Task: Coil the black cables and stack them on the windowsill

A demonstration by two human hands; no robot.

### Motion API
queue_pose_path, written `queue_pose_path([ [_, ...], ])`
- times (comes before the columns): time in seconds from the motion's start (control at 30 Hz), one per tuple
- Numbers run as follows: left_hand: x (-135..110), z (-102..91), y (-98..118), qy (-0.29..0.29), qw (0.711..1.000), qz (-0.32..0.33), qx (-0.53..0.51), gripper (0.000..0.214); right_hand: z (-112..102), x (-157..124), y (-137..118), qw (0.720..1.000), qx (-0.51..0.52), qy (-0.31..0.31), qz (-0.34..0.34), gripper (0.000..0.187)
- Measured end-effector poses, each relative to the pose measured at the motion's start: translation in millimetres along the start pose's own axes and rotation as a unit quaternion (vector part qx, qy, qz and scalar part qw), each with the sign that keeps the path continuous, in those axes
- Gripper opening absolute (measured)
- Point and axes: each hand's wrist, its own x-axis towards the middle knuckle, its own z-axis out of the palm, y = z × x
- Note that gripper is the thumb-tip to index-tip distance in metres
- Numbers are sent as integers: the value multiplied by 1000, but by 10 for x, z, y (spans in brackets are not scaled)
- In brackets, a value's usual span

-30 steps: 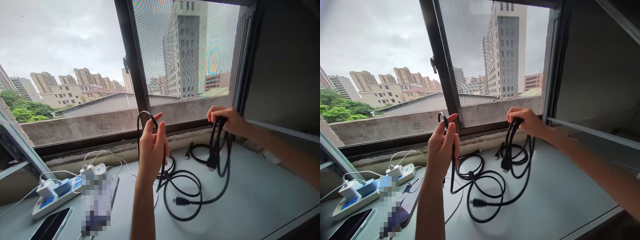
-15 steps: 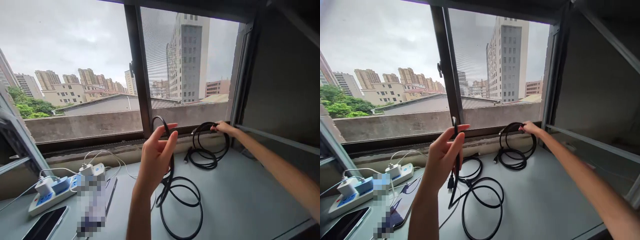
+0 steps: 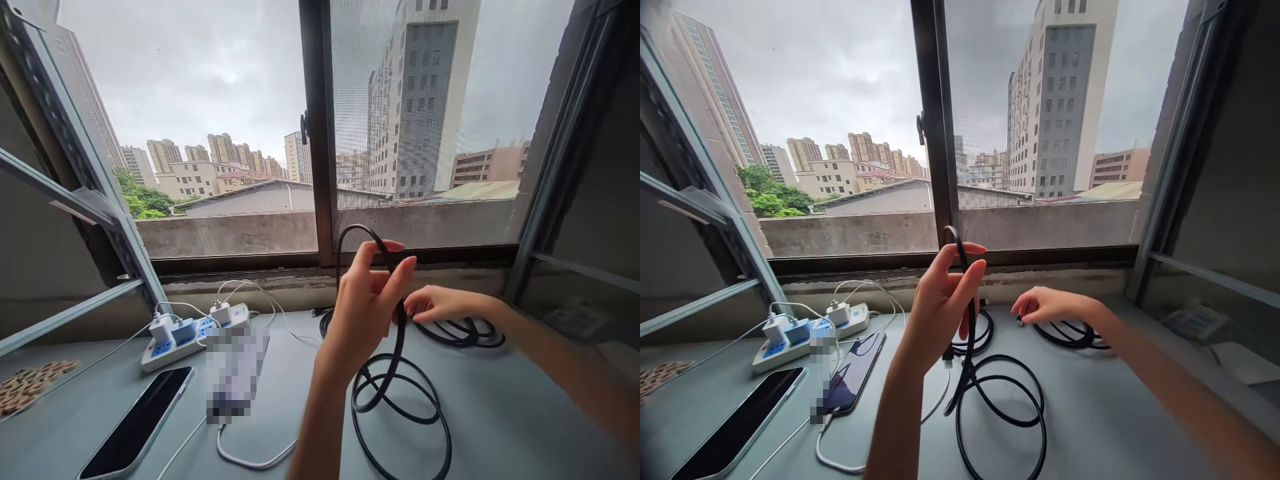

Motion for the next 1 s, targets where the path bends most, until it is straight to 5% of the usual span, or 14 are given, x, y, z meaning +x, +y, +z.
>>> queue_pose_path([
  [0.1,49,-13,-44,7,1000,3,-16,35,278,-147,-450,977,17,-211,7,37],
  [0.17,74,-14,-62,5,999,9,-32,40,554,-295,-691,932,-78,-347,74,64],
  [0.3,114,11,-91,23,998,22,-58,45,1046,-531,-958,908,-231,-344,56,58],
  [0.43,140,48,-106,57,995,30,-75,45,1012,-645,-983,930,-182,-318,31,22],
  [0.53,143,38,-73,86,991,44,-96,45,634,-708,-952,959,-89,-264,61,8],
  [0.7,123,-90,22,113,983,32,-141,46,-8,-746,-950,997,-52,-34,53,16],
  [0.87,81,-264,28,78,986,23,-146,58,-287,-624,-1124,979,-27,201,31,24],
  [1.0,41,-399,33,9,996,21,-90,64,-389,-431,-1333,957,-20,283,60,27],
])
